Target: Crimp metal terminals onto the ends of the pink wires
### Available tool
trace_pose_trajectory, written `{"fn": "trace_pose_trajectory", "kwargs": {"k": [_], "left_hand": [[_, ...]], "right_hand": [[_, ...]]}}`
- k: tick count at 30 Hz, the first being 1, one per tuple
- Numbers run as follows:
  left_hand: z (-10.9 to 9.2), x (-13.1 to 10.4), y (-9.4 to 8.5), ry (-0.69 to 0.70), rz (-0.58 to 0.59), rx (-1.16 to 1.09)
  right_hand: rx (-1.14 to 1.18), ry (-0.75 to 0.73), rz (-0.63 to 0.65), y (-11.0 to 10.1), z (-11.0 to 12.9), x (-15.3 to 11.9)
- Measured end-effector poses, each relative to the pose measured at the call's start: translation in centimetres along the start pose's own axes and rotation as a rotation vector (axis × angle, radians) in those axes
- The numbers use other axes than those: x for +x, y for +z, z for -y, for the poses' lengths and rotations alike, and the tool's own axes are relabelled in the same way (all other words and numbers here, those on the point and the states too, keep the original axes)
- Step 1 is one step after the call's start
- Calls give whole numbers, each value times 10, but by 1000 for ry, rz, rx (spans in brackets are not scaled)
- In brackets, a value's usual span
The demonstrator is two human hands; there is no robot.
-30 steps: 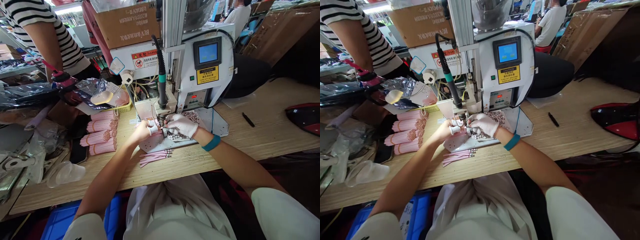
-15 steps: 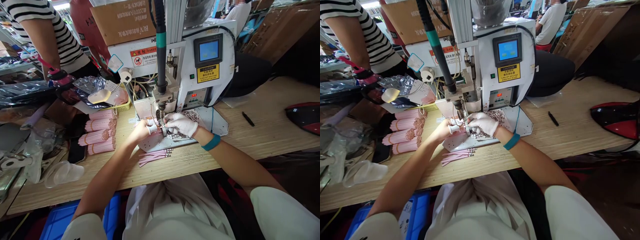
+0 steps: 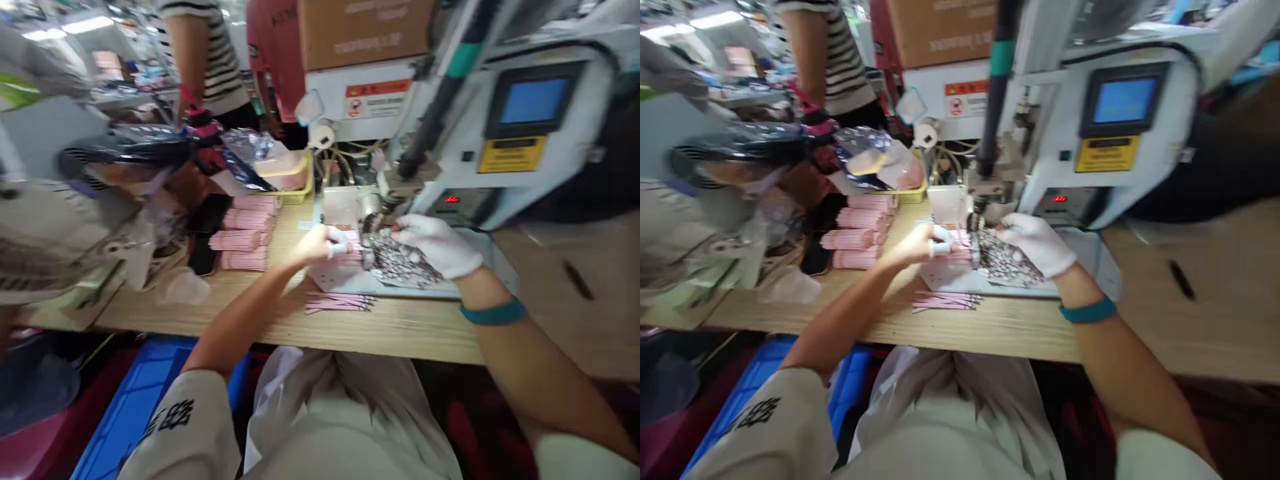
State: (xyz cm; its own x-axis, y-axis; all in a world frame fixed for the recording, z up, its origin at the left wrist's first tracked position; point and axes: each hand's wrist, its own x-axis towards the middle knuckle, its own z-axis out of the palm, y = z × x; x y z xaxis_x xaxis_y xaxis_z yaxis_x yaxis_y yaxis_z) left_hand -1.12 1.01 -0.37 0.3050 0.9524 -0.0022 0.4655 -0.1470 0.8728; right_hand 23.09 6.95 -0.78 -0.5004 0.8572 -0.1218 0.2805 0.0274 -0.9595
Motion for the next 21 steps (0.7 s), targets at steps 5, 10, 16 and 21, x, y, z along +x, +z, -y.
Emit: {"fn": "trace_pose_trajectory", "kwargs": {"k": [5,10,16,21], "left_hand": [[-7,-7,-2,-46,109,-65],[-13,-9,9,-58,129,-83],[-15,-8,12,-50,153,-77],[-21,-8,15,-44,133,-49]], "right_hand": [[-179,-18,-25,-17,10,-11],[-253,-77,175,-2,15,-19],[-319,-181,266,15,15,-18],[-346,-224,184,24,14,-16]]}}
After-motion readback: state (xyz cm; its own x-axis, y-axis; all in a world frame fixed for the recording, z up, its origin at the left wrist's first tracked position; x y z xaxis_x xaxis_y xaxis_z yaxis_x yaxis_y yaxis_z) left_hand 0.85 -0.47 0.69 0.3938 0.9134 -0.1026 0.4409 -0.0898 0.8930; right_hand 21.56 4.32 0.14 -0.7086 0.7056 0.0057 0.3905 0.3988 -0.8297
